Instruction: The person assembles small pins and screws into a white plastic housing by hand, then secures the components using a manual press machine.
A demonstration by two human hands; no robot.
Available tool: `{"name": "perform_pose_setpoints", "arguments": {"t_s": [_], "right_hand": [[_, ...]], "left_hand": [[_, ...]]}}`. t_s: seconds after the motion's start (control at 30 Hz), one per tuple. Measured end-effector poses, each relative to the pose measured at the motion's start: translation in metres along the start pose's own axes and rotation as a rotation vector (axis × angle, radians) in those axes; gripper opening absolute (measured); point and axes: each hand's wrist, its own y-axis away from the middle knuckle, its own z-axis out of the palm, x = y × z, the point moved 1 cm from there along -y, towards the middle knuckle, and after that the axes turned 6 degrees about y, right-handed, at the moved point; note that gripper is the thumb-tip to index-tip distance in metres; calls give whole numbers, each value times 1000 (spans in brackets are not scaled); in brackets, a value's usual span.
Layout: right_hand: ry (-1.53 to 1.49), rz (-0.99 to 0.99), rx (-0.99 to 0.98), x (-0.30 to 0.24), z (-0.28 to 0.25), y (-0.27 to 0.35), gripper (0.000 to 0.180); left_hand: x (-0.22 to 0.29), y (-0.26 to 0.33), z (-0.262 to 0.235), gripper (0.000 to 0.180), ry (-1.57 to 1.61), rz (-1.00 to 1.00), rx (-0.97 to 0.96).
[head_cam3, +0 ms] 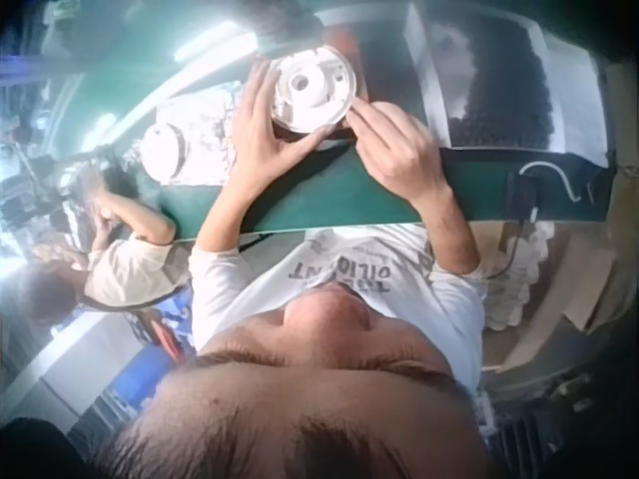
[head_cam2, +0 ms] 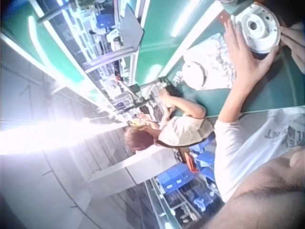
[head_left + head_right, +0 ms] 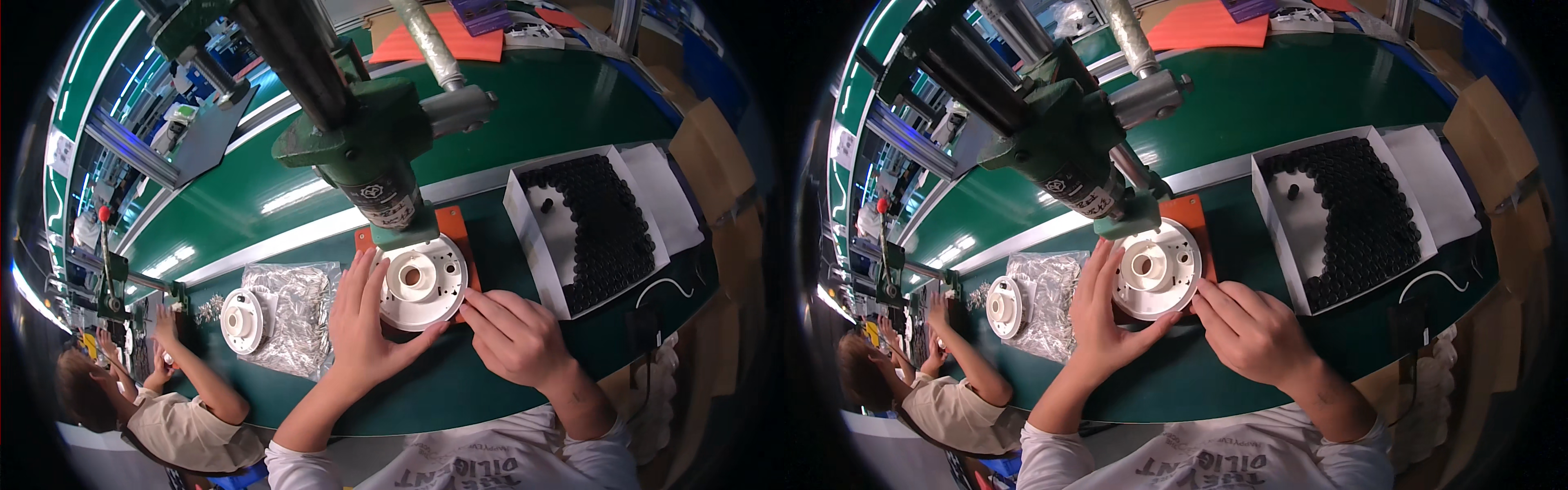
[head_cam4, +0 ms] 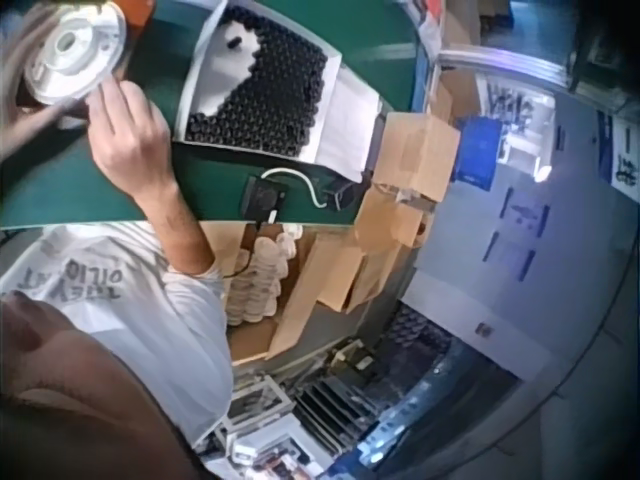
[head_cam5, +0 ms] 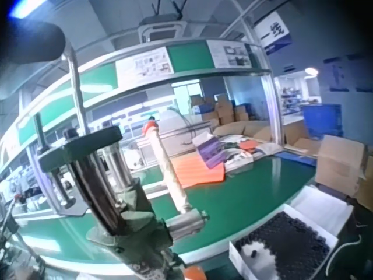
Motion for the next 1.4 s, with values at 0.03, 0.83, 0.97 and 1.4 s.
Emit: {"name": "perform_pose_setpoints", "arguments": {"t_s": [0.03,0.83,0.97,1.4], "right_hand": [[9,-6,6,0,0,0,28],[-9,-9,-67,-5,-1,1,35],[-4,-3,-52,-5,-3,-1,33],[-15,-27,26,-5,-5,4,27]], "left_hand": [[-1,-1,-1,99,-25,9,-1],[-35,-3,-5,108,328,-36,-193],[-41,-6,-11,116,402,-33,-249],[-16,-9,-1,106,203,-18,-123]]}}
